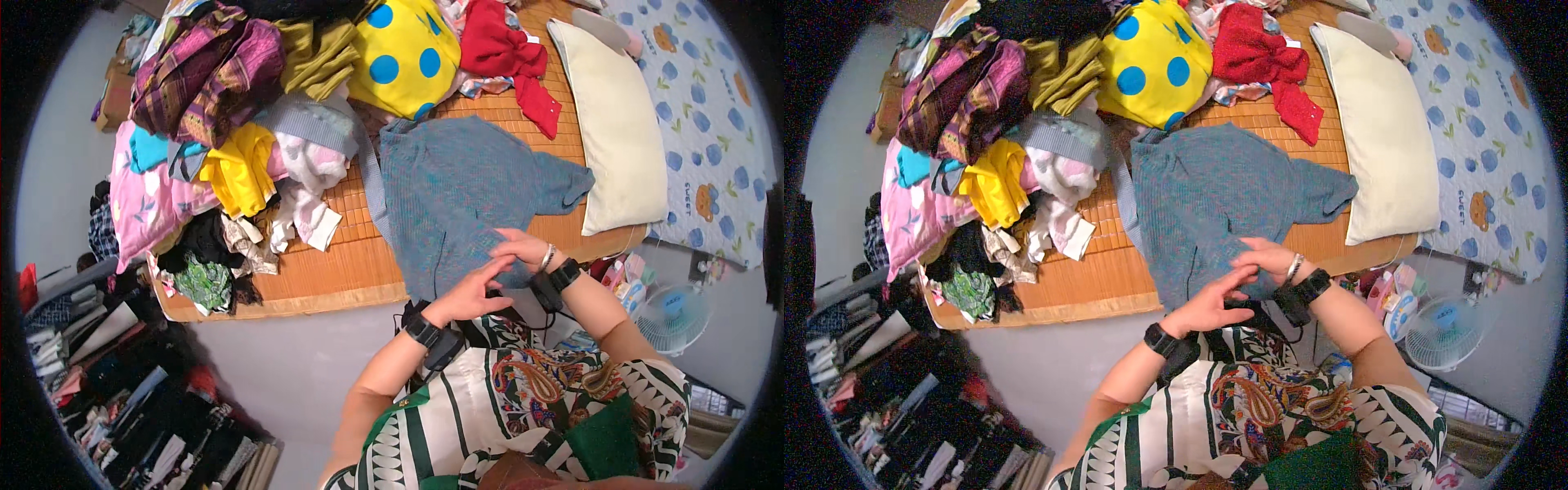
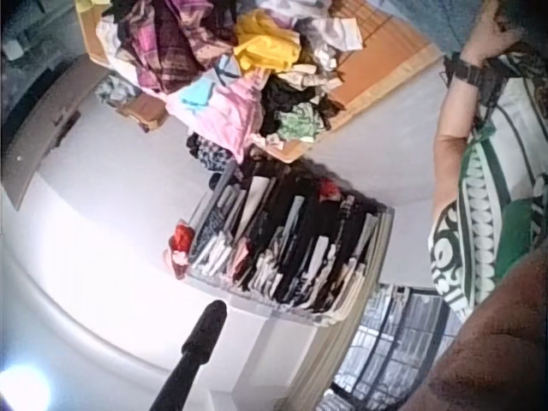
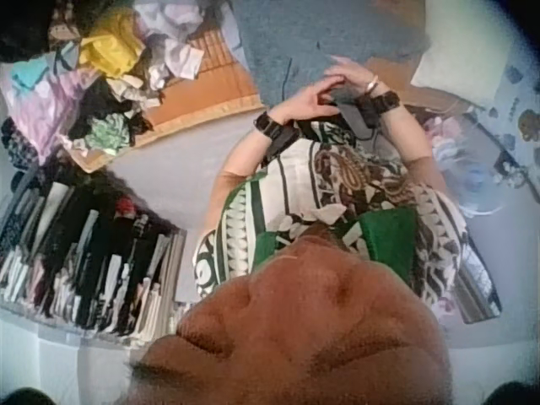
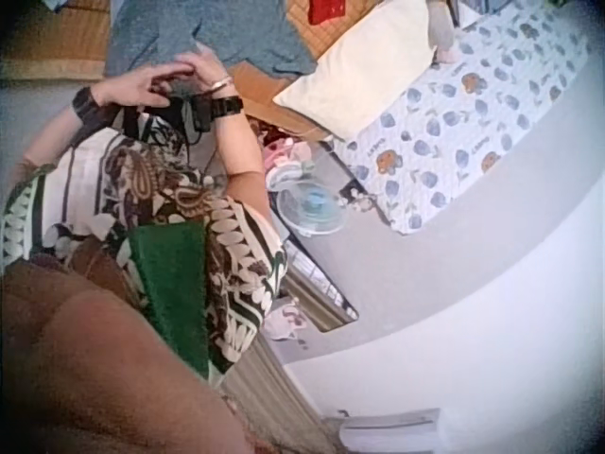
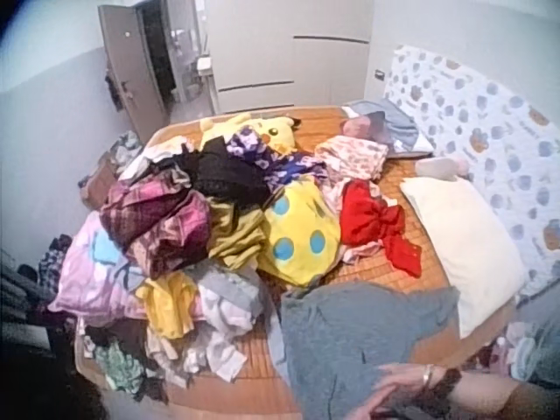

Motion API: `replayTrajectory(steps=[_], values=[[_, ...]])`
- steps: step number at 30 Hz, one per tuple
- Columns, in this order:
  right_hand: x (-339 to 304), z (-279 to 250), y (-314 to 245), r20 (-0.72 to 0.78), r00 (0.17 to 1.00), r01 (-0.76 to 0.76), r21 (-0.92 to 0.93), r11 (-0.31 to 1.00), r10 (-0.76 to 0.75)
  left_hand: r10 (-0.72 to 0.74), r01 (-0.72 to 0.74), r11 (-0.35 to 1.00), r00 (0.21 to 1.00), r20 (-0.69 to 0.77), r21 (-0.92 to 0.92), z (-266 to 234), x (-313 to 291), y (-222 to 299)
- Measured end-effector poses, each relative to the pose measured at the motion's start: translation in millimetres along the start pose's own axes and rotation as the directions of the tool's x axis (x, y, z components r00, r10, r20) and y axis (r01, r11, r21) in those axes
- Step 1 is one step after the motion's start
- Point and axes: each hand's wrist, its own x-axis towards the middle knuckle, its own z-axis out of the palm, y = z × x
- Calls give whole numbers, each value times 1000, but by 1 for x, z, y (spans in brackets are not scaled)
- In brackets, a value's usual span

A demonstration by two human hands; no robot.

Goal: The person folds a pink sweatshirt, a green cardigan, and a blue sweater one at a time on a bed and places each into a blue storage bag on the floor.

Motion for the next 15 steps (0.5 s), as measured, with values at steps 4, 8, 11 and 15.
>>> replayTrajectory(steps=[4, 8, 11, 15], values=[[-12, -33, 11, -47, 998, -25, 162, 987, 33, -249, 285, 956, 917, -312, 74, -3, -15, -46], [-36, -52, -23, -133, 991, 70, 369, 927, -22, -71, 677, 509, 649, -758, 532, -25, -60, -108], [-46, -41, -63, -138, 972, 227, 347, 910, -190, -57, 736, 375, 625, -778, 564, -30, -78, -127], [-29, -6, -133, 16, 944, 302, 361, 882, -330, -161, 795, 269, 594, -789, 544, -29, -76, -127]])
